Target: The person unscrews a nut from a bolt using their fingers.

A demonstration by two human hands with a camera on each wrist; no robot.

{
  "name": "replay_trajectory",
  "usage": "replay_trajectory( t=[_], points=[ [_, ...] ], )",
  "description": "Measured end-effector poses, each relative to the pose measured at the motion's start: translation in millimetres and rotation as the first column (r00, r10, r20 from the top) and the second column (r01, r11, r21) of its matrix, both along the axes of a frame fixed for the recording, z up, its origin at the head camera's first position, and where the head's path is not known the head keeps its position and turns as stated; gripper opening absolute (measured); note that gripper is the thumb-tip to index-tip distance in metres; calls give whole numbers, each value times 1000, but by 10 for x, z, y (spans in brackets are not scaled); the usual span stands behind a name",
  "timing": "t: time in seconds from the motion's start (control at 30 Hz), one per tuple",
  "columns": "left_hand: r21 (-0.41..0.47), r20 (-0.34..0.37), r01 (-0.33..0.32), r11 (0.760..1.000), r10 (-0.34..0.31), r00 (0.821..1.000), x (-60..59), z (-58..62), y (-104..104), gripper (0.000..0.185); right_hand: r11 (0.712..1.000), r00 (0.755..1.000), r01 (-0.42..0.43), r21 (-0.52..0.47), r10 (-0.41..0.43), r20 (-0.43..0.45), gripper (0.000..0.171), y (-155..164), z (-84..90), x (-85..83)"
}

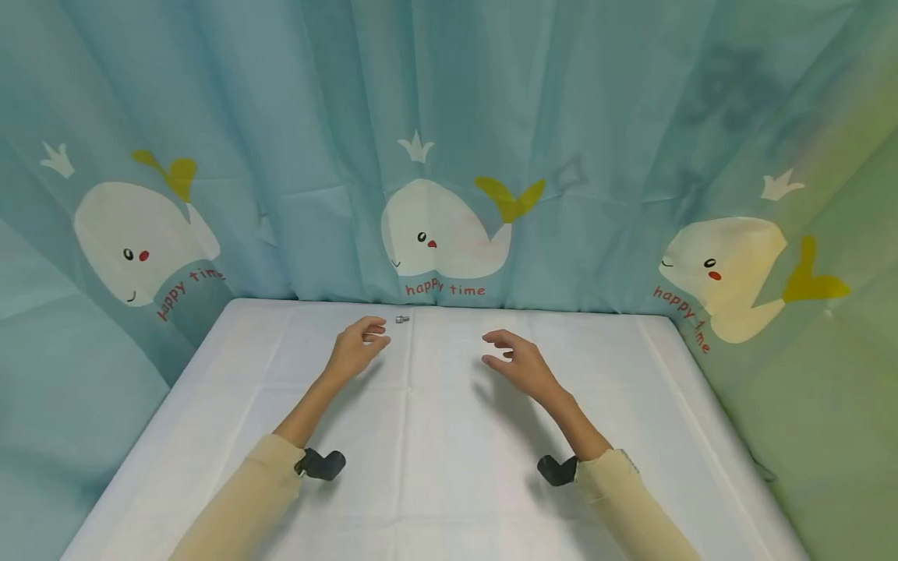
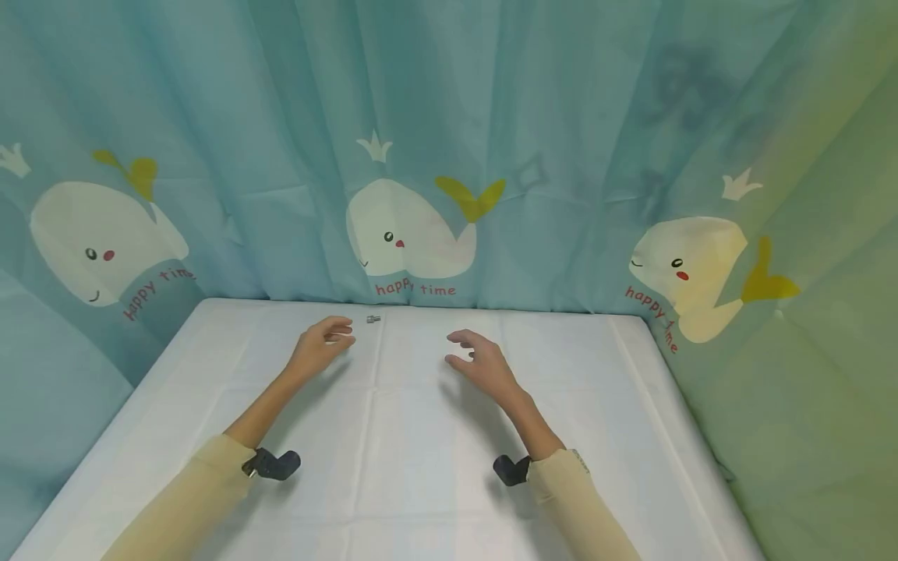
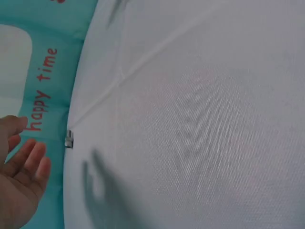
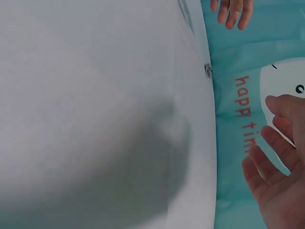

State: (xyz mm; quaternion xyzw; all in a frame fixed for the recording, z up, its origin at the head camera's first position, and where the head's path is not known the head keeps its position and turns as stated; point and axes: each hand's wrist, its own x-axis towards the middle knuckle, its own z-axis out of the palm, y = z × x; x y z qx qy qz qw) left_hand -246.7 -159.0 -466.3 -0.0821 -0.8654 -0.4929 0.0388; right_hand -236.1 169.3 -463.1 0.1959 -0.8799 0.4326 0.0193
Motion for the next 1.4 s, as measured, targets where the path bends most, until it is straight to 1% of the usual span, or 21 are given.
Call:
replay_trajectory(
  t=[0.2, 0.4, 0.5, 0.63, 0.83, 0.9, 0.97, 1.1, 1.23, 1.4],
  points=[
    [3, 2, 5, 1000, -5, 1000, -101, -99, 11, 37, 1000, 999, -22, -10, 23, 47, 33, -182, 0, -165],
    [-7, 33, -8, 1000, 8, 999, -152, -194, 41, 36, 999, 996, -54, 2, 54, 76, 34, -337, -83, -334],
    [-23, 17, -7, 1000, 7, 1000, -186, -243, 31, 34, 999, 993, -44, 12, 43, 108, 34, -443, -110, -404],
    [-28, -4, -3, 1000, 3, 1000, -239, -273, -16, 32, 999, 991, -41, 12, 39, 131, 32, -622, -147, -510],
    [-49, 5, 7, 999, -7, 1000, -273, -321, -53, 27, 998, 984, -63, 14, 59, 169, 32, -893, -227, -634],
    [-69, 0, 7, 998, -7, 1000, -297, -348, -47, 26, 998, 986, -56, 35, 49, 160, 33, -961, -238, -673],
    [-86, -6, 7, 996, -8, 1000, -326, -350, -37, 26, 997, 987, -48, 52, 40, 153, 32, -1014, -220, -709],
    [-92, -12, -1, 996, 0, 1000, -379, -320, -21, 26, 997, 991, -27, 73, 17, 131, 30, -1076, -185, -774],
    [-94, -2, -10, 996, 9, 1000, -421, -299, -18, 26, 996, 992, -19, 87, 8, 129, 29, -1104, -221, -837],
    [-105, 2, -19, 994, 19, 1000, -487, -298, -8, 24, 992, 990, -34, 122, 17, 137, 29, -1170, -293, -907]
  ],
)
